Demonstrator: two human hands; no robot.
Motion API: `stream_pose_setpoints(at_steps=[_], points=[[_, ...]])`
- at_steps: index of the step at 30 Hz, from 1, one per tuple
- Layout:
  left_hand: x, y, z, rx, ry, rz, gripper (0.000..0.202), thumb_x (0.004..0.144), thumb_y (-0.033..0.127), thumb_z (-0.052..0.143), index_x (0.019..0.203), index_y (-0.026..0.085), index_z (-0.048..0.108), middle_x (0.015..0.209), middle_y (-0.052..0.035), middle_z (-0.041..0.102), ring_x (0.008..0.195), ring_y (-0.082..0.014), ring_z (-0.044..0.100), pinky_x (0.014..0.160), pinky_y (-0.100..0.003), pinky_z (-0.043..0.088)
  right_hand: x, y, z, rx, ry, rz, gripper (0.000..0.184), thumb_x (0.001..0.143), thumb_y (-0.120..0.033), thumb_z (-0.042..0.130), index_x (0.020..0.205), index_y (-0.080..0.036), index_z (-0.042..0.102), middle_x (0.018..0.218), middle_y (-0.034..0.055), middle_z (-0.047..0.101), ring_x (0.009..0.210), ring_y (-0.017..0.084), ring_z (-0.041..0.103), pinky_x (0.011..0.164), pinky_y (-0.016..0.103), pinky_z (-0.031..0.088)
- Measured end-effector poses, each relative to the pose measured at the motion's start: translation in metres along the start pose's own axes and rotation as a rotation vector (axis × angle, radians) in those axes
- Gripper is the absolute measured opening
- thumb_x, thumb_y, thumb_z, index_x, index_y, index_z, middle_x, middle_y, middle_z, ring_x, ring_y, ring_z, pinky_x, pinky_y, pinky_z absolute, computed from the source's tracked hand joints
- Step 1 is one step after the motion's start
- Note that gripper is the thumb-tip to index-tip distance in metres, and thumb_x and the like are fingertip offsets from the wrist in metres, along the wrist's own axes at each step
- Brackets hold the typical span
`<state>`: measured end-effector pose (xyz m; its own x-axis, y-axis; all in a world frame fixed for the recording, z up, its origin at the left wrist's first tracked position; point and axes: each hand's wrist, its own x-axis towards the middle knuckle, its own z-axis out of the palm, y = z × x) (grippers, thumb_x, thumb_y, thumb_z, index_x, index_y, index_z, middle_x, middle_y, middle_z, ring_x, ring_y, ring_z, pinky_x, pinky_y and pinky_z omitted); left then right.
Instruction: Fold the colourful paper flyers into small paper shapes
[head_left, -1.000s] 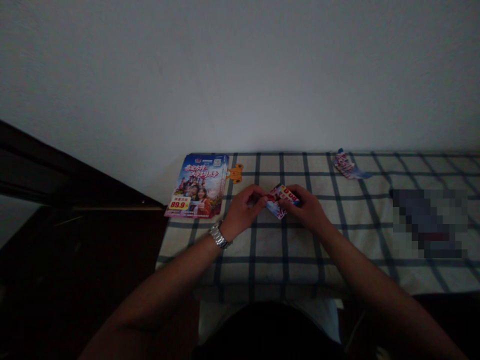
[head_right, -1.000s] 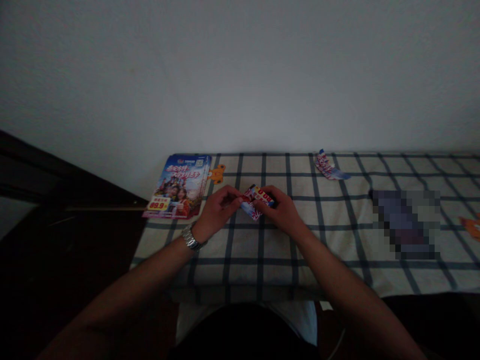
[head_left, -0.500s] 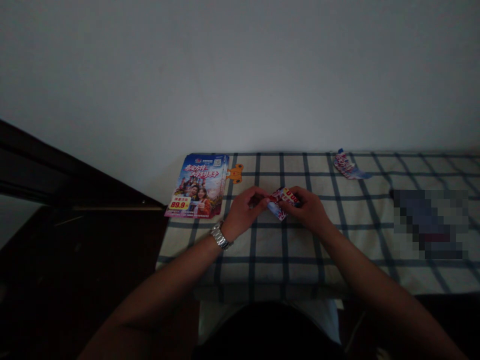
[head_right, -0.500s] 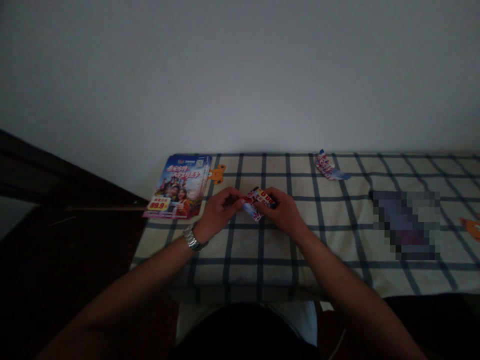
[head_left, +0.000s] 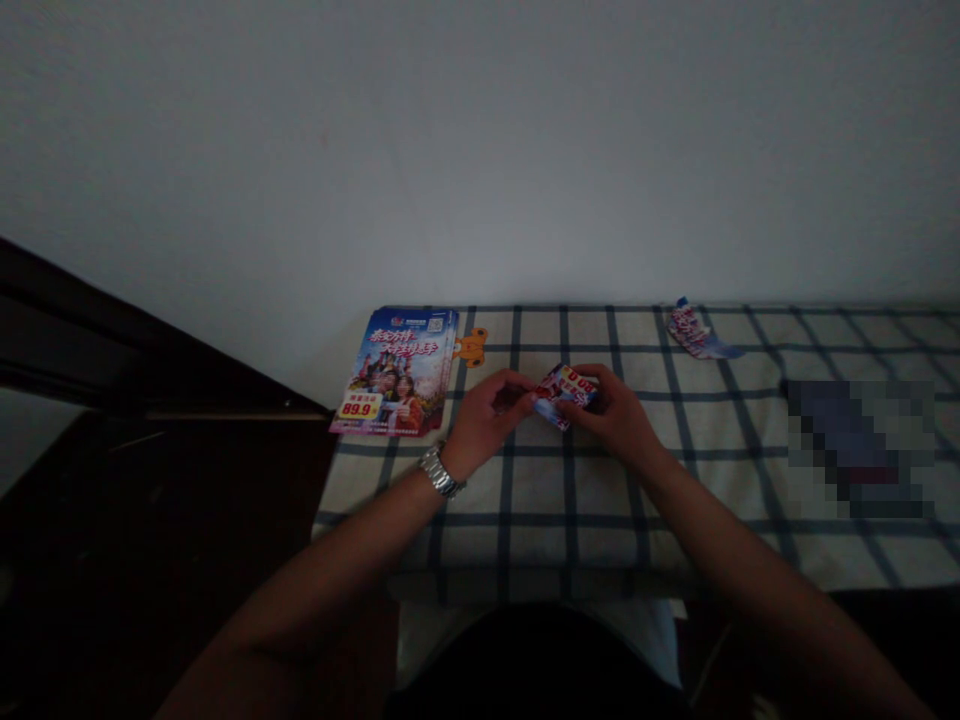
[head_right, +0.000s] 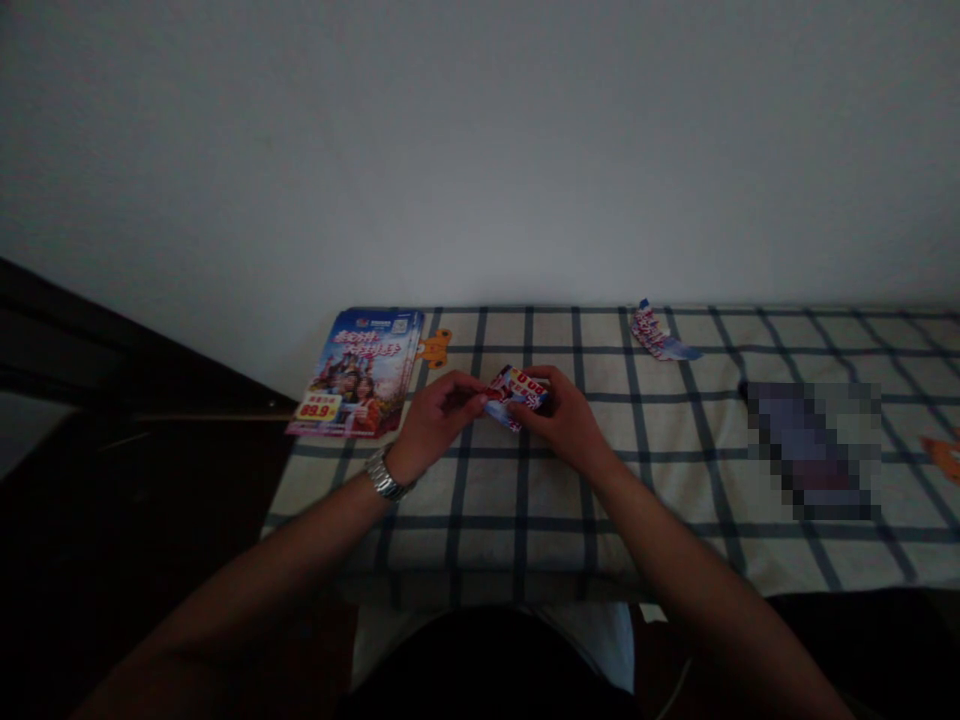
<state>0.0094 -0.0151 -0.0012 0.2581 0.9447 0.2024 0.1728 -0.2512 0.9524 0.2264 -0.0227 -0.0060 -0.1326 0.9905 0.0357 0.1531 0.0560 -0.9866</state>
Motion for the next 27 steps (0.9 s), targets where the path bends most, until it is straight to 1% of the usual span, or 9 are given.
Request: stream_pose_setpoints(at_steps=[3,9,12,16,20,23,27], points=[[-0.0001,0.0005,0.0008,-0.02,-0.013,-0.001,0.019,0.092,0.037,0.069,0.1,0.02,0.067,0.095,-0.0029,0.073,0.085,-0.0164,0.071,0.079,-0.029,0.059,-0.0006,-0.0013,-0.0005,-0.017,0.017,-0.004,0.053,0.075,-0.044,0.084,0.116,-0.023,0.057,0.094,0.0046,0.075,0.079,0.021,0.072,0.072,0.035,0.062],[-0.0005,-0.0013,0.0011,-0.034,-0.015,-0.01,0.019,0.093,0.037,0.069,0.1,0.02,0.066,0.094,-0.0031,0.073,0.083,-0.0162,0.071,0.077,-0.029,0.058,-0.0009,-0.0022,-0.0012,0.019,-0.008,0.008,0.052,0.075,-0.042,0.085,0.113,-0.024,0.055,0.088,0.0024,0.075,0.071,0.019,0.071,0.065,0.032,0.061],[-0.0002,-0.0027,0.0003,-0.028,-0.004,-0.007,0.018,0.093,0.036,0.068,0.1,0.02,0.066,0.094,-0.0032,0.073,0.083,-0.0159,0.07,0.076,-0.028,0.058,-0.0005,-0.0017,-0.0001,0.062,-0.026,0.016,0.056,0.075,-0.041,0.085,0.117,-0.025,0.052,0.09,0.0026,0.075,0.075,0.02,0.072,0.068,0.033,0.062],[0.0009,-0.004,-0.0016,-0.017,0.043,0.017,0.018,0.094,0.036,0.068,0.101,0.02,0.066,0.097,-0.0036,0.072,0.085,-0.0156,0.07,0.078,-0.028,0.058,-0.0004,0.0011,0.0015,0.079,-0.053,0.021,0.06,0.074,-0.041,0.085,0.121,-0.025,0.052,0.095,0.0037,0.076,0.082,0.022,0.074,0.073,0.035,0.063],[0.0016,-0.0054,-0.0026,-0.021,0.036,0.016,0.019,0.094,0.037,0.067,0.102,0.02,0.066,0.095,-0.0032,0.072,0.083,-0.0155,0.07,0.076,-0.028,0.058,-0.0001,0.0028,0.0018,0.09,-0.055,0.022,0.063,0.073,-0.04,0.087,0.123,-0.025,0.052,0.095,0.0039,0.076,0.083,0.023,0.075,0.073,0.036,0.064],[0.0015,-0.0054,-0.0021,-0.021,0.036,0.018,0.019,0.094,0.037,0.067,0.102,0.019,0.066,0.097,-0.0036,0.072,0.085,-0.016,0.07,0.077,-0.029,0.058,0.0,0.0031,0.0008,0.083,-0.048,0.024,0.065,0.073,-0.038,0.087,0.126,-0.026,0.053,0.093,0.0037,0.076,0.08,0.023,0.075,0.07,0.036,0.064],[0.0012,-0.0043,-0.0014,-0.026,0.037,0.017,0.018,0.094,0.035,0.067,0.102,0.019,0.065,0.097,-0.0036,0.072,0.084,-0.0156,0.069,0.077,-0.028,0.058,-0.0006,0.0035,-0.0005,0.056,-0.039,0.038,0.064,0.072,-0.037,0.088,0.124,-0.027,0.053,0.085,0.0017,0.075,0.07,0.022,0.073,0.061,0.033,0.062]])
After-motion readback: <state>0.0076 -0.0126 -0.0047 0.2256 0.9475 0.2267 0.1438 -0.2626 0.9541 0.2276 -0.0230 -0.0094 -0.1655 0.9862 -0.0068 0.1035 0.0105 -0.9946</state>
